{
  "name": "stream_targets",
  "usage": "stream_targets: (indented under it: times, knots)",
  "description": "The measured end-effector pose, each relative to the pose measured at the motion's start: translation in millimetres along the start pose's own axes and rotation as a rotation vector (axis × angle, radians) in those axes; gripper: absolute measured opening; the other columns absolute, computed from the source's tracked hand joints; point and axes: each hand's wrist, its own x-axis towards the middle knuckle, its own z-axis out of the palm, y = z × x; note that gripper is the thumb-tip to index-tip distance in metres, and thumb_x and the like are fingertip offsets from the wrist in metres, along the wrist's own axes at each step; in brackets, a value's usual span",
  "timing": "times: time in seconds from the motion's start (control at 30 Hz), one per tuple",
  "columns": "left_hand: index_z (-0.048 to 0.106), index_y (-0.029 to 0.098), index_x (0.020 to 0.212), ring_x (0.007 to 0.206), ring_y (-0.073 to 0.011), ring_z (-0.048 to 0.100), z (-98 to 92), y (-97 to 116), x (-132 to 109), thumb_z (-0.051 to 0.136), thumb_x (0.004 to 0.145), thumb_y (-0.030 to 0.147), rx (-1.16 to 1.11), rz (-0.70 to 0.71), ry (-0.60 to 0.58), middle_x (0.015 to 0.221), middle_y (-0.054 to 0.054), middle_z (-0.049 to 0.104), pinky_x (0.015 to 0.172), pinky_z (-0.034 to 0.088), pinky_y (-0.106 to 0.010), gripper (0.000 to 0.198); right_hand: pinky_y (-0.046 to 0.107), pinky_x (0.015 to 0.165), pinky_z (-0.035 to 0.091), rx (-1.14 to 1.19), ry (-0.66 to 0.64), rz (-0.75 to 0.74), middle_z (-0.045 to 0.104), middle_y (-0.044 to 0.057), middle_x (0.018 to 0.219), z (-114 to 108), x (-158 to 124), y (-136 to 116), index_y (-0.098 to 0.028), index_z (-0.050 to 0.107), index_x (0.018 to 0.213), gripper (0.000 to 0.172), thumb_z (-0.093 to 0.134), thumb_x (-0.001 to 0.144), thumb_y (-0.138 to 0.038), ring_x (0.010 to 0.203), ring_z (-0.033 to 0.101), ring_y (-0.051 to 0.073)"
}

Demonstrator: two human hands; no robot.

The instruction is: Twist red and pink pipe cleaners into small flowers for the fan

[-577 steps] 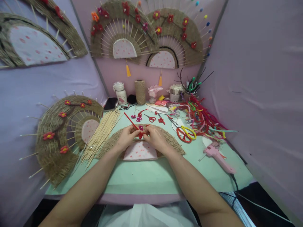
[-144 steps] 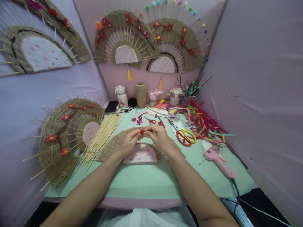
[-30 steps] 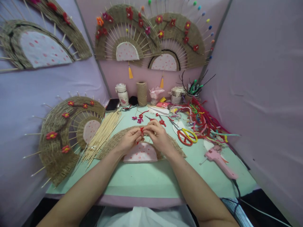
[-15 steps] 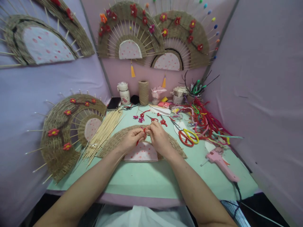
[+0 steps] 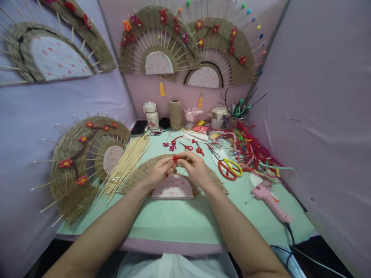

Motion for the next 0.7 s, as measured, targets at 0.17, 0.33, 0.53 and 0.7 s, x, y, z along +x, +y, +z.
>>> stream_targets:
  times: [0.17, 0.33, 0.53, 0.7]
  knots:
    - [0.05, 0.014, 0.07, 0.051, -0.0072, 0.03, -0.4, 5, -3, 0.048, 0.083, 0.049, 0.124, 0.016, -0.03, 0.055, 0.006, 0.036, 0.054, 0.026, -0.023, 0.037, 0.029, 0.072, 0.049, 0.077, 0.001, 0.051, 0.068, 0.003, 0.085, 2, -1, 0, -0.02, 0.068, 0.086, 0.015, 0.063, 0.076, -0.03, 0.077, 0.062, 0.016]
    - [0.052, 0.015, 0.072, 0.05, -0.0072, 0.032, -0.4, 5, -2, 0.048, 0.083, 0.048, 0.146, -0.031, -0.022, 0.054, 0.006, 0.037, 0.053, 0.028, -0.022, 0.035, 0.029, 0.073, 0.049, 0.078, -0.009, 0.058, 0.067, 0.003, 0.083, 3, 1, 5, -0.02, 0.067, 0.09, 0.019, 0.059, 0.079, -0.033, 0.076, 0.061, 0.015]
    - [0.064, 0.015, 0.081, 0.065, -0.0112, 0.052, 5.7, 9, 0, 0.06, 0.076, 0.037, 0.237, 0.066, 0.211, 0.068, 0.0, 0.059, 0.063, 0.041, -0.024, 0.023, 0.028, 0.072, 0.048, 0.001, 0.082, 0.053, 0.066, 0.004, 0.085, 1, 2, 5, -0.018, 0.064, 0.085, 0.017, 0.058, 0.08, -0.033, 0.078, 0.06, 0.016]
    - [0.07, 0.016, 0.082, 0.078, -0.0165, 0.062, 11.7, 8, -3, 0.066, 0.071, 0.03, 0.278, 0.138, 0.362, 0.084, -0.006, 0.07, 0.075, 0.047, -0.029, 0.018, 0.028, 0.073, 0.049, -0.025, 0.086, 0.006, 0.066, 0.004, 0.086, 2, 1, 2, -0.019, 0.064, 0.086, 0.016, 0.057, 0.081, -0.033, 0.079, 0.061, 0.016]
